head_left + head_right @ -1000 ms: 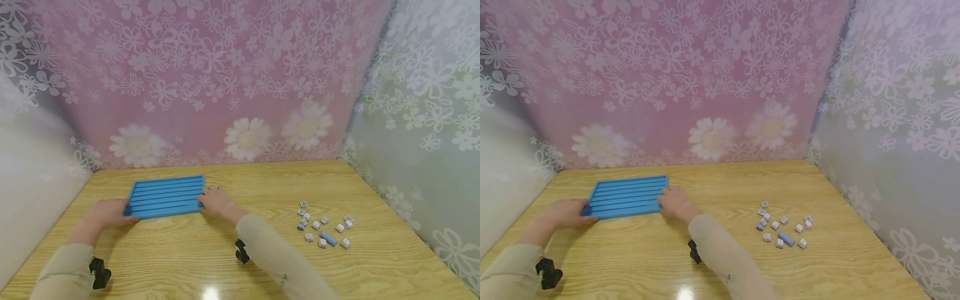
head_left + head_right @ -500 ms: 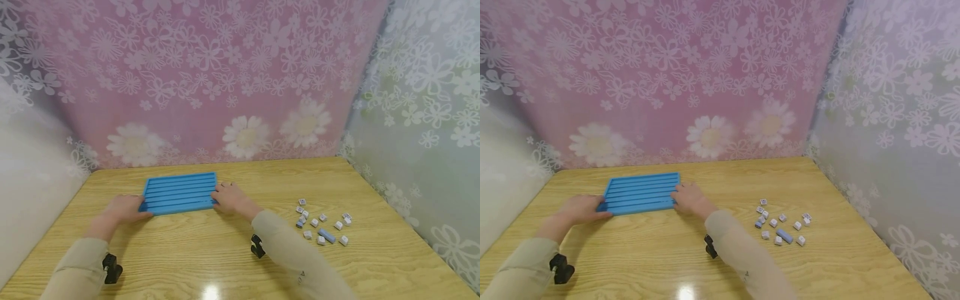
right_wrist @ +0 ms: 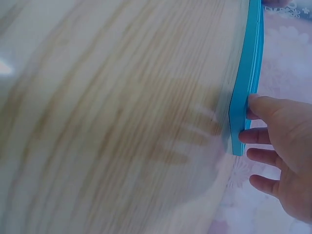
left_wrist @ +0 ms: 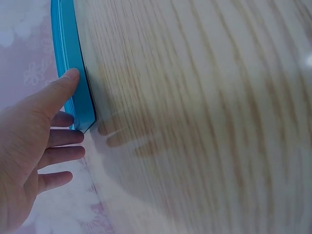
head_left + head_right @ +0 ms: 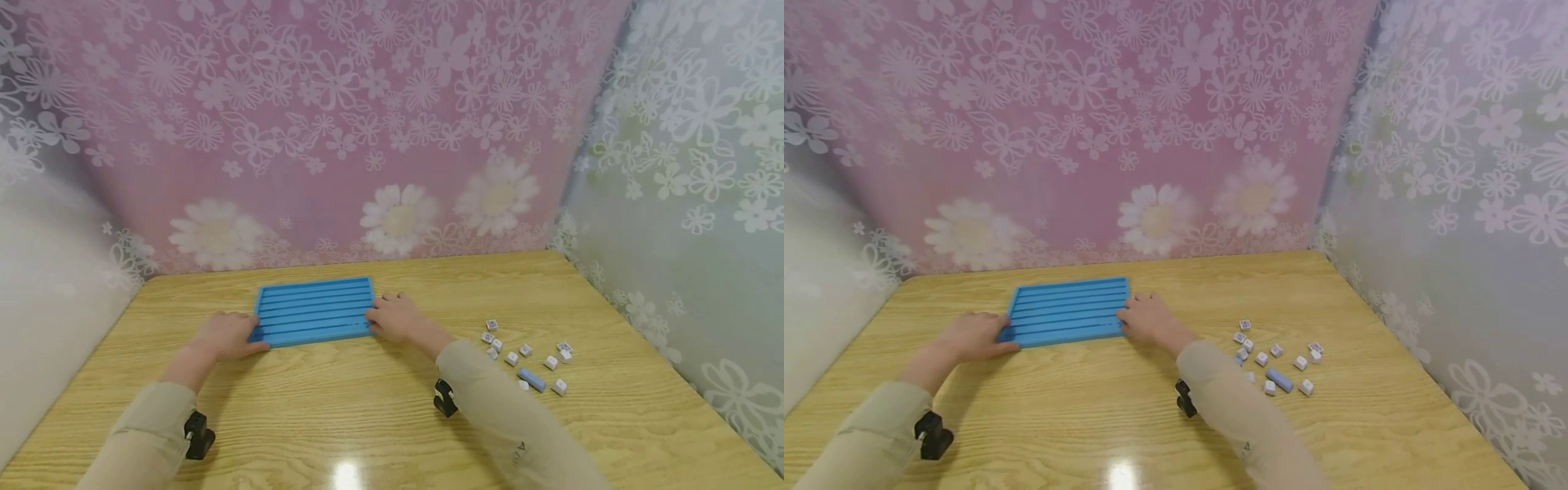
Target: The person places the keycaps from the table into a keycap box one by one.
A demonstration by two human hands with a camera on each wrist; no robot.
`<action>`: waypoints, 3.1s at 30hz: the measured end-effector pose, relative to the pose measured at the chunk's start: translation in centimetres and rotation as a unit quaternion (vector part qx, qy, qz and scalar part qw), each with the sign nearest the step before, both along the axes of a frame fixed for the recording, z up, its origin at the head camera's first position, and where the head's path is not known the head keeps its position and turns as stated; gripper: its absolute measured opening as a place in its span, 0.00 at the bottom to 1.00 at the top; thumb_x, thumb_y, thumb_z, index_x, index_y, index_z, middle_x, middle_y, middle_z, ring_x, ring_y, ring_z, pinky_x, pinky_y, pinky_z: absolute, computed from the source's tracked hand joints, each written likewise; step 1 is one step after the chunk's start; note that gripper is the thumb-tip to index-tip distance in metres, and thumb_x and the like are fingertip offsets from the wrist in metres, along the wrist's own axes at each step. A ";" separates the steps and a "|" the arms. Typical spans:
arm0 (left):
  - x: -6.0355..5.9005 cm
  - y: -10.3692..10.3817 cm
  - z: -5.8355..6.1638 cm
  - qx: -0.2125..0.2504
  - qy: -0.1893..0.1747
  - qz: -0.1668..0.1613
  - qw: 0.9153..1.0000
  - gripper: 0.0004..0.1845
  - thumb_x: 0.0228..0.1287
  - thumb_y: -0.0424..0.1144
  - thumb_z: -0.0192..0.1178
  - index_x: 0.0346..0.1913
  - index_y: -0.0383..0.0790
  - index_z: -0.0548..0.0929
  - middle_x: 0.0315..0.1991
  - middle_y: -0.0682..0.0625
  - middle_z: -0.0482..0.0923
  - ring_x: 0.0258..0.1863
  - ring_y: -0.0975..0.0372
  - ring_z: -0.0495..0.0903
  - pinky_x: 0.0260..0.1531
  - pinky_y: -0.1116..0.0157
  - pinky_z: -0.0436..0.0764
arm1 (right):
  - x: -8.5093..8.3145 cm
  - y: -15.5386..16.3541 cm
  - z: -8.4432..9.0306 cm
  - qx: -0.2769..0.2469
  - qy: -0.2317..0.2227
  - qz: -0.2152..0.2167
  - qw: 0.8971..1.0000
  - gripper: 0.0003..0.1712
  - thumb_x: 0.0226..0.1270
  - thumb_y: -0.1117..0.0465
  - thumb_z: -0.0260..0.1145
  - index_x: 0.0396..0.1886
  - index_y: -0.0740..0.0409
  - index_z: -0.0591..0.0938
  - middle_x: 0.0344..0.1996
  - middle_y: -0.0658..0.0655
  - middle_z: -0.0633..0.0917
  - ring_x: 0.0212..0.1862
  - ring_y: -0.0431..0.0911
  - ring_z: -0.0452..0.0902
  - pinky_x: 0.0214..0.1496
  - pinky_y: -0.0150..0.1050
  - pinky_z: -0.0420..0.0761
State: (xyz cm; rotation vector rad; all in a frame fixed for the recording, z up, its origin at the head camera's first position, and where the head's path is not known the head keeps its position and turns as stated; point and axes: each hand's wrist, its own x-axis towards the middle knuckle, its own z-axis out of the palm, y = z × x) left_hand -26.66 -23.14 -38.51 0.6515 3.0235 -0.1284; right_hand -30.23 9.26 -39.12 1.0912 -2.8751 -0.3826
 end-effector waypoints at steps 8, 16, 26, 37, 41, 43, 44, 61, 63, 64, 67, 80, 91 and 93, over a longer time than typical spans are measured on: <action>-0.3 1.6 0.2 -0.003 -0.007 -0.012 1.000 0.33 0.58 0.57 0.59 0.54 0.29 0.75 0.47 0.36 0.78 0.48 0.45 0.76 0.50 0.43 0.69 | 0.2 2.0 0.0 -0.009 -0.005 0.001 1.000 0.09 0.68 0.47 0.56 0.41 0.42 0.78 0.41 0.48 0.75 0.48 0.47 0.68 0.50 0.48 0.70; -0.2 3.2 0.2 -0.012 0.003 -0.047 0.999 0.26 0.58 0.57 0.60 0.45 0.35 0.78 0.41 0.43 0.80 0.42 0.50 0.78 0.48 0.44 0.71 | 0.9 4.2 0.0 -0.027 -0.004 0.003 1.000 0.07 0.68 0.49 0.58 0.37 0.44 0.77 0.37 0.48 0.75 0.46 0.48 0.70 0.45 0.46 0.70; 0.2 5.2 0.7 -0.028 0.007 -0.064 0.998 0.26 0.59 0.57 0.59 0.47 0.36 0.79 0.43 0.43 0.80 0.43 0.51 0.79 0.48 0.46 0.72 | 1.8 6.5 0.4 -0.047 -0.008 0.020 0.999 0.07 0.66 0.50 0.60 0.37 0.46 0.78 0.38 0.50 0.77 0.49 0.51 0.71 0.46 0.49 0.71; 0.3 6.8 0.5 -0.036 0.004 -0.080 0.996 0.29 0.60 0.56 0.59 0.52 0.34 0.77 0.48 0.41 0.78 0.48 0.50 0.77 0.51 0.46 0.71 | 2.7 8.5 0.0 -0.065 -0.004 0.022 0.998 0.08 0.65 0.51 0.61 0.37 0.48 0.79 0.37 0.49 0.77 0.47 0.50 0.71 0.45 0.49 0.71; 0.5 7.3 0.5 -0.042 0.008 -0.087 0.995 0.29 0.59 0.57 0.59 0.52 0.35 0.77 0.47 0.42 0.79 0.47 0.50 0.77 0.49 0.47 0.72 | 3.0 9.2 -0.1 -0.075 0.004 0.033 0.997 0.07 0.64 0.52 0.62 0.37 0.48 0.79 0.37 0.50 0.77 0.47 0.50 0.72 0.45 0.49 0.72; 0.6 7.5 0.5 -0.042 0.006 -0.088 0.995 0.30 0.60 0.57 0.58 0.53 0.34 0.76 0.48 0.41 0.78 0.49 0.50 0.76 0.51 0.47 0.71 | 3.2 9.6 -0.2 -0.078 0.008 0.037 0.996 0.07 0.64 0.52 0.62 0.38 0.49 0.79 0.37 0.50 0.77 0.47 0.50 0.72 0.45 0.50 0.72; 0.7 7.7 0.6 -0.042 0.006 -0.090 0.995 0.30 0.60 0.58 0.58 0.53 0.34 0.76 0.48 0.41 0.78 0.49 0.50 0.76 0.51 0.46 0.70 | 3.3 9.8 -0.2 -0.078 0.012 0.038 0.996 0.08 0.64 0.52 0.62 0.38 0.49 0.80 0.37 0.51 0.77 0.47 0.50 0.72 0.45 0.50 0.72; 1.9 9.3 0.7 -0.049 0.020 -0.126 0.991 0.29 0.59 0.58 0.58 0.51 0.36 0.79 0.47 0.43 0.79 0.48 0.51 0.77 0.49 0.49 0.72 | 4.8 12.0 0.1 -0.068 0.026 0.051 0.996 0.08 0.62 0.51 0.64 0.35 0.49 0.79 0.36 0.51 0.77 0.47 0.51 0.72 0.45 0.49 0.73; 2.1 9.5 0.7 -0.054 0.027 -0.131 0.990 0.29 0.59 0.58 0.58 0.50 0.36 0.79 0.45 0.44 0.80 0.46 0.52 0.77 0.47 0.50 0.73 | 5.0 12.2 0.1 -0.069 0.028 0.054 0.996 0.08 0.62 0.51 0.64 0.35 0.50 0.79 0.36 0.51 0.77 0.47 0.51 0.72 0.45 0.50 0.74; 2.2 9.6 0.7 -0.058 0.031 -0.132 0.989 0.29 0.59 0.59 0.58 0.50 0.36 0.79 0.45 0.44 0.80 0.45 0.53 0.78 0.47 0.51 0.73 | 5.1 12.3 0.1 -0.069 0.029 0.056 0.996 0.08 0.62 0.52 0.64 0.35 0.50 0.79 0.36 0.51 0.77 0.48 0.51 0.72 0.45 0.50 0.74; 2.4 9.9 0.6 -0.065 0.040 -0.135 0.988 0.27 0.58 0.59 0.59 0.48 0.38 0.80 0.42 0.45 0.80 0.43 0.54 0.78 0.45 0.52 0.74 | 5.4 12.6 0.1 -0.063 0.034 0.061 0.996 0.08 0.62 0.51 0.64 0.35 0.50 0.79 0.36 0.51 0.77 0.48 0.52 0.72 0.44 0.50 0.74; 3.2 10.1 0.1 -0.058 0.036 -0.132 0.989 0.27 0.58 0.60 0.58 0.48 0.39 0.80 0.41 0.47 0.80 0.41 0.56 0.78 0.43 0.53 0.74 | 6.4 13.0 0.0 -0.046 0.051 0.082 0.994 0.09 0.62 0.51 0.64 0.37 0.50 0.80 0.37 0.52 0.78 0.47 0.49 0.73 0.43 0.48 0.75; 3.7 10.0 0.5 -0.053 0.050 -0.143 0.987 0.24 0.57 0.58 0.60 0.43 0.40 0.82 0.37 0.49 0.80 0.36 0.58 0.78 0.38 0.56 0.74 | 6.4 12.9 0.3 -0.043 0.048 0.083 0.995 0.10 0.61 0.50 0.65 0.38 0.49 0.81 0.37 0.52 0.78 0.47 0.50 0.73 0.45 0.49 0.74; 3.8 9.9 0.5 -0.056 0.055 -0.146 0.986 0.24 0.57 0.59 0.60 0.42 0.40 0.82 0.37 0.49 0.80 0.36 0.58 0.78 0.39 0.56 0.75 | 6.4 12.9 0.3 -0.044 0.046 0.083 0.995 0.11 0.61 0.50 0.64 0.38 0.49 0.81 0.37 0.52 0.78 0.47 0.50 0.73 0.45 0.49 0.74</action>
